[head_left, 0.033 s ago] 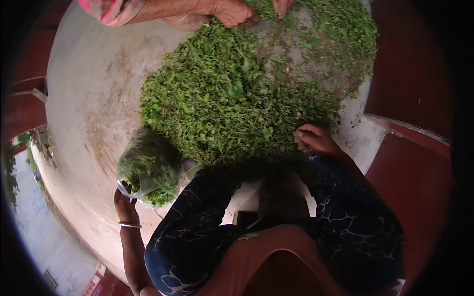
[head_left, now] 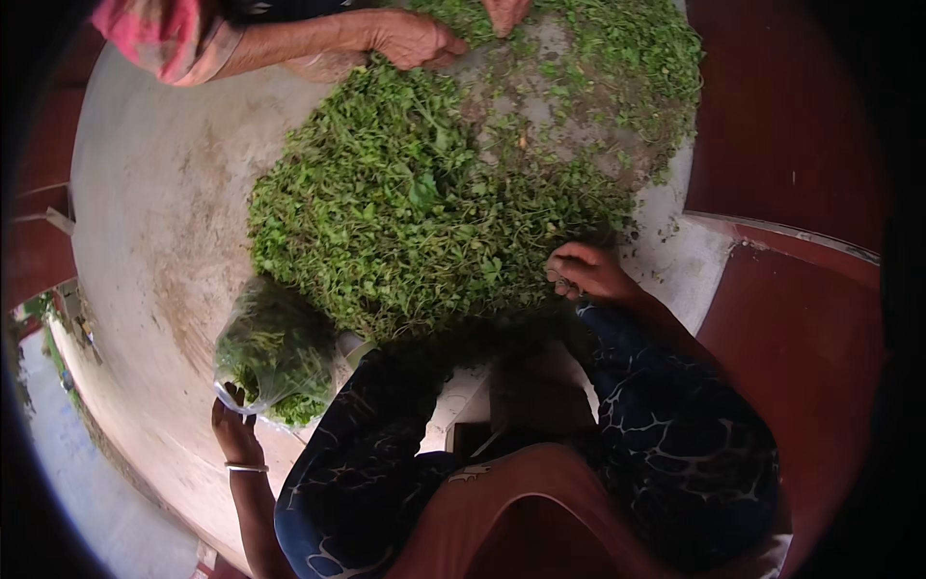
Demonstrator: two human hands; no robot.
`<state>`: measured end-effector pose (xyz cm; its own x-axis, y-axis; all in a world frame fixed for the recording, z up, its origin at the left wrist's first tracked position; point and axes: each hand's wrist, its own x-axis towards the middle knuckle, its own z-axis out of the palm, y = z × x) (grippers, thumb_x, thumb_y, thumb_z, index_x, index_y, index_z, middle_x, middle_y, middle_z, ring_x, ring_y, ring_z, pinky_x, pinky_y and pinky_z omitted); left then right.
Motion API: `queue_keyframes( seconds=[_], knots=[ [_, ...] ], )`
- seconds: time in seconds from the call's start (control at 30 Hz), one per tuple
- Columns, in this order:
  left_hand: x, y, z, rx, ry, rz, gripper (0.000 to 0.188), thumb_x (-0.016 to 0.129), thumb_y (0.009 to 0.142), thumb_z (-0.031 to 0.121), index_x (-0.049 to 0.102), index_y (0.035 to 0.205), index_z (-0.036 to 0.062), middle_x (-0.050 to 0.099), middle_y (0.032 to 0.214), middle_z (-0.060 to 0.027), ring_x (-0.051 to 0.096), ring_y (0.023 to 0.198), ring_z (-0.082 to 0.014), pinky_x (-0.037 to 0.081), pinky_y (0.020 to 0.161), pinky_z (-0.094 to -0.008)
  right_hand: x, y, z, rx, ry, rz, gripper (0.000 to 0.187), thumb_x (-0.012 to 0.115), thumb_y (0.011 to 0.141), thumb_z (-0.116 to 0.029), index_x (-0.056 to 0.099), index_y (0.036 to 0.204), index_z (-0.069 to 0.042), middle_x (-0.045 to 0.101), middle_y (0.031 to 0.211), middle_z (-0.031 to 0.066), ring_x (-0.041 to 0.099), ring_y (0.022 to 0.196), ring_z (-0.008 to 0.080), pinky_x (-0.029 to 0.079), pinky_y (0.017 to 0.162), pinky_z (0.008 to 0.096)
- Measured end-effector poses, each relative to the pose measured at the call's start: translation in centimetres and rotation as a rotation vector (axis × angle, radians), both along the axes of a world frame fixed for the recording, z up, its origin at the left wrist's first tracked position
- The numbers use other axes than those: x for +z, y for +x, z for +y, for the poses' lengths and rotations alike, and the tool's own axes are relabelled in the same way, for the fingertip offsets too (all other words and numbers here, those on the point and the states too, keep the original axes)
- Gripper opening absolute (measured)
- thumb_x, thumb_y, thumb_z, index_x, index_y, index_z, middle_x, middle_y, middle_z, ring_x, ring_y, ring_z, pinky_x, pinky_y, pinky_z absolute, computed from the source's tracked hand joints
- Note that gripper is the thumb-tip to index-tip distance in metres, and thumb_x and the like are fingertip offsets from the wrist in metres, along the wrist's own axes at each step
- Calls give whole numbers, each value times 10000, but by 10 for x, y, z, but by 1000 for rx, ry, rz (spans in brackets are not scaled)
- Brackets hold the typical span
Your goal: The person sits on the floor and sorts through a large pile of green herbs, picking up bunches and separating leaves from stems by hand. Another person works alongside, also sorting the herbs.
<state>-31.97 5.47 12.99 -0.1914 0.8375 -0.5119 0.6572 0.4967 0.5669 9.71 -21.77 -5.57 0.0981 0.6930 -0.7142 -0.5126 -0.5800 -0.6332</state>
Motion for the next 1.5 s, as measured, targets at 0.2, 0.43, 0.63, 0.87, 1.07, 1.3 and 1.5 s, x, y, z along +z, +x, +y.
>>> queue_keyframes(
  seconds=[0.2, 0.43, 0.63, 0.87, 1.07, 1.3, 1.5],
  knots=[
    [-21, -55, 28, -156, 167, 13, 366, 467, 908, 269, 515, 1203, 57, 570, 1139, -81, 520, 1044, -190, 353, 831, -385, 14, 52, -17, -146, 126, -938, 256, 576, 880, -196, 550, 1061, -17, 643, 900, 123, 627, 779, 202, 483, 697, 320],
    [-20, -28, 41, -494, 519, 136, 266, 484, 942, 167, 548, 1099, -39, 563, 855, -71, 496, 744, -137, 397, 620, -264, -11, 92, -29, 32, -337, -1474, 484, 556, 838, -262, 431, 1253, -47, 501, 1194, 220, 553, 1004, 374, 466, 855, 421],
    [-36, 97, 28, -798, 437, -198, 146, 502, 927, 67, 556, 1040, -9, 563, 905, -31, 502, 765, -108, 438, 700, -240, 27, 25, 43, 492, 170, -1085, 429, 551, 856, -253, 458, 1237, -78, 507, 1047, 150, 554, 970, 295, 464, 830, 383],
    [-92, 287, -30, -1881, 424, -224, 379, 615, 800, 118, 526, 1167, 95, 605, 1070, -90, 568, 1016, -281, 441, 896, -438, 36, 98, 27, 176, 173, -1305, 333, 557, 853, -232, 526, 1169, -131, 525, 1045, 91, 556, 949, 277, 478, 810, 376],
    [-133, 340, -97, -2332, 358, -58, 539, 599, 825, 336, 430, 1307, 164, 348, 1394, -94, 286, 1323, -294, 277, 1027, -570, 26, 215, 7, 10, -370, -1536, 535, 620, 814, -314, 466, 1286, -114, 436, 1285, 175, 432, 1181, 364, 382, 975, 415],
    [-166, 335, -92, -2456, 503, 6, 449, 587, 807, 321, 508, 1221, 164, 414, 1331, -84, 337, 1280, -257, 318, 965, -580, 16, 305, 17, -88, -618, -1520, 786, 668, 737, -509, 361, 1368, -154, 340, 1395, 199, 347, 1265, 397, 341, 1014, 471],
    [-165, 331, -86, -2426, 491, -19, 419, 584, 785, 289, 531, 1180, 159, 443, 1298, -76, 357, 1262, -247, 329, 942, -576, 23, 281, 67, 70, -672, -1516, 530, 674, 751, -382, 505, 1212, -183, 453, 1226, 166, 430, 1166, 363, 422, 912, 456]
  ],
)
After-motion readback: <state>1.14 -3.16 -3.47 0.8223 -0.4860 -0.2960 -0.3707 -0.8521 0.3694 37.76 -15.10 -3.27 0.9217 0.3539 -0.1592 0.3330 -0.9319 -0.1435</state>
